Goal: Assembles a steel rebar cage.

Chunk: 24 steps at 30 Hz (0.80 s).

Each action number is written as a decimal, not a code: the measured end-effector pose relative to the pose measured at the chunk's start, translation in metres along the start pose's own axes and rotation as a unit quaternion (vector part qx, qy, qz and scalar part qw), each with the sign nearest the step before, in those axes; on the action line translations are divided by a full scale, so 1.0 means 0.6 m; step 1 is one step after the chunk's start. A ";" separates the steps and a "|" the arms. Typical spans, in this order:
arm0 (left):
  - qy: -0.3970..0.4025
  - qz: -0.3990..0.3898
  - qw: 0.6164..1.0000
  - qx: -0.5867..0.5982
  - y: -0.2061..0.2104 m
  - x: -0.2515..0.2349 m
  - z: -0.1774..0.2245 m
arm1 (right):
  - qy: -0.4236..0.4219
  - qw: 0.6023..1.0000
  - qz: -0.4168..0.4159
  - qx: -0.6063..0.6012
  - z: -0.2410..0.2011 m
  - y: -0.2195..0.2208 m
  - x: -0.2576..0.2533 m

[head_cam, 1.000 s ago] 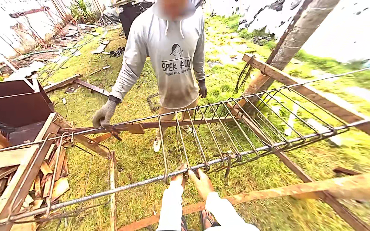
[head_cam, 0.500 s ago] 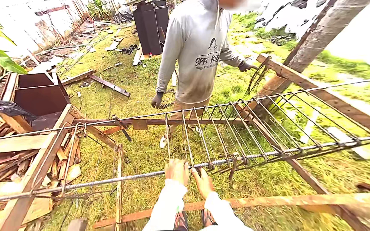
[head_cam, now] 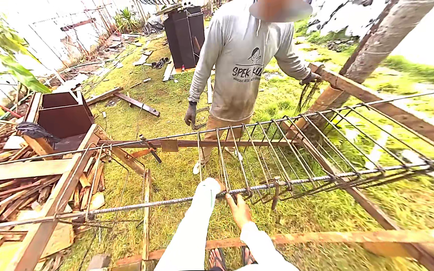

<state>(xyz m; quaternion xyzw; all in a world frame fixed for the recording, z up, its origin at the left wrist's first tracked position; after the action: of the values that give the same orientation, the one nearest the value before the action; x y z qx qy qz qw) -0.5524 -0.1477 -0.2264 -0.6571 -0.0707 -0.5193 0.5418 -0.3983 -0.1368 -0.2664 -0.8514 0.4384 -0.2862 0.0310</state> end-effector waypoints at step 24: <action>0.332 0.557 0.722 0.241 0.085 0.103 -0.026 | 0.043 0.964 -0.111 0.239 -0.072 -0.025 0.034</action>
<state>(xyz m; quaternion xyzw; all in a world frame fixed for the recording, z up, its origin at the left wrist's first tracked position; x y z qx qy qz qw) -0.5006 -0.2094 -0.2138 -0.2101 0.3698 -0.2741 0.8626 -0.4005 -0.1344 -0.2165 -0.8493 0.2612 -0.4209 0.1827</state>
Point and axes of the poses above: each hand's wrist, its own x-axis away from the middle knuckle, its own y-axis out of the palm, z = x × y, the point moved 8 cm from there along -x, towards the middle knuckle
